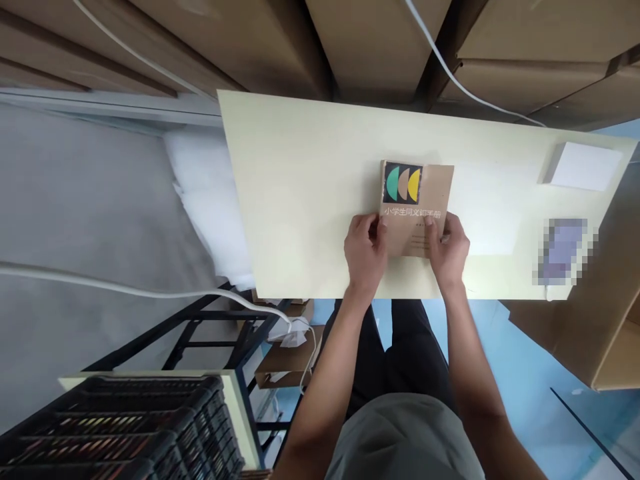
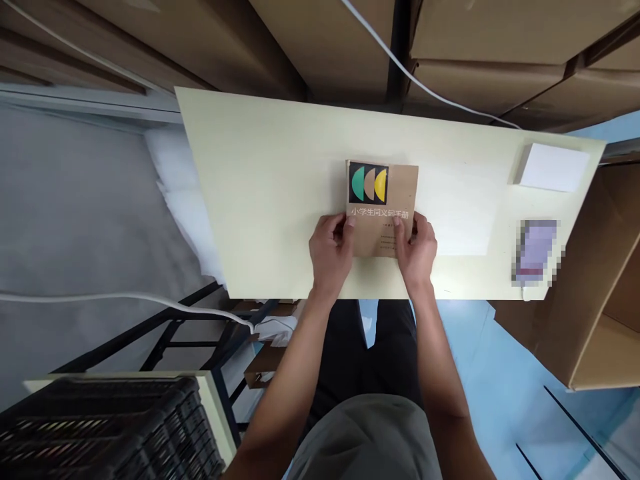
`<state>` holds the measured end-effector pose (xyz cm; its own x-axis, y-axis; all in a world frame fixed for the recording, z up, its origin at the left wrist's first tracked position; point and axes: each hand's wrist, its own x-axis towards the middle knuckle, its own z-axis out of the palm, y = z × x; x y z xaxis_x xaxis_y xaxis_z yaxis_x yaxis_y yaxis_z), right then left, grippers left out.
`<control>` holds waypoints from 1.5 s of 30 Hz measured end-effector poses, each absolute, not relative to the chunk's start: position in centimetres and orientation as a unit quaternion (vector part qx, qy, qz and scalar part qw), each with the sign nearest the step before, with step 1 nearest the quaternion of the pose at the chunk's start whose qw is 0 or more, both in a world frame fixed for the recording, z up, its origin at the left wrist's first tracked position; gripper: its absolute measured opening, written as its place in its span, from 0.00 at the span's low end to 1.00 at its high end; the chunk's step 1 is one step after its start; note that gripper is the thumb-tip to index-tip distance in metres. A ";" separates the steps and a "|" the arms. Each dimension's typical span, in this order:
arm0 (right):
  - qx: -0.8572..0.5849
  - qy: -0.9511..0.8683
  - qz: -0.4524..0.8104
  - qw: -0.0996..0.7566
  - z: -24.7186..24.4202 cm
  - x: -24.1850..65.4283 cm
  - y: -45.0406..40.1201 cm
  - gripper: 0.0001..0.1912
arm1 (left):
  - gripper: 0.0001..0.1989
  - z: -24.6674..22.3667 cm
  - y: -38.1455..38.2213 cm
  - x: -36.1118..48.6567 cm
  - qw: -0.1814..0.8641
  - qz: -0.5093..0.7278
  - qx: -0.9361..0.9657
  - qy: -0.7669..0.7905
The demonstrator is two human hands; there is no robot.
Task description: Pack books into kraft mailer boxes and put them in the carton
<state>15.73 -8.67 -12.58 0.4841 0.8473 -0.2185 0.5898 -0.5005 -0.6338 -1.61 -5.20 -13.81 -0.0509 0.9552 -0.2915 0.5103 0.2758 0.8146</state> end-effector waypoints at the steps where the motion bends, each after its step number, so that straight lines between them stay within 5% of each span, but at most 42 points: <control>1: -0.827 -0.438 0.258 0.242 -12.9 15.7 -8.7 0.29 | 0.15 -13.9 -5.2 -1.6 0.411 0.257 0.550 0.681; 7: -0.825 -0.446 0.258 0.232 -13.4 15.8 -8.3 0.25 | 0.09 -13.3 -5.3 -2.7 0.367 0.260 0.557 0.698; 13: -0.828 -0.452 0.242 0.229 -13.6 16.2 -8.3 0.19 | 0.18 -14.2 -5.1 -3.9 0.275 0.242 0.520 0.772; 20: -0.827 -0.439 0.255 0.243 -14.3 16.3 -8.1 0.14 | 0.03 -14.4 -5.2 -2.6 0.308 0.269 0.492 0.768; 29: -0.820 -0.444 0.246 0.263 -15.0 16.3 -8.5 0.15 | 0.23 -15.2 -5.9 -2.0 0.421 0.351 0.377 0.747; 37: -0.821 -0.430 0.261 0.269 -15.1 16.1 -8.3 0.14 | 0.16 -11.6 -6.7 0.3 0.401 0.338 0.482 0.702; 45: -0.800 -0.455 0.315 0.230 -14.1 16.8 -7.7 0.14 | 0.21 -13.7 -5.3 -0.6 0.422 0.370 0.375 0.738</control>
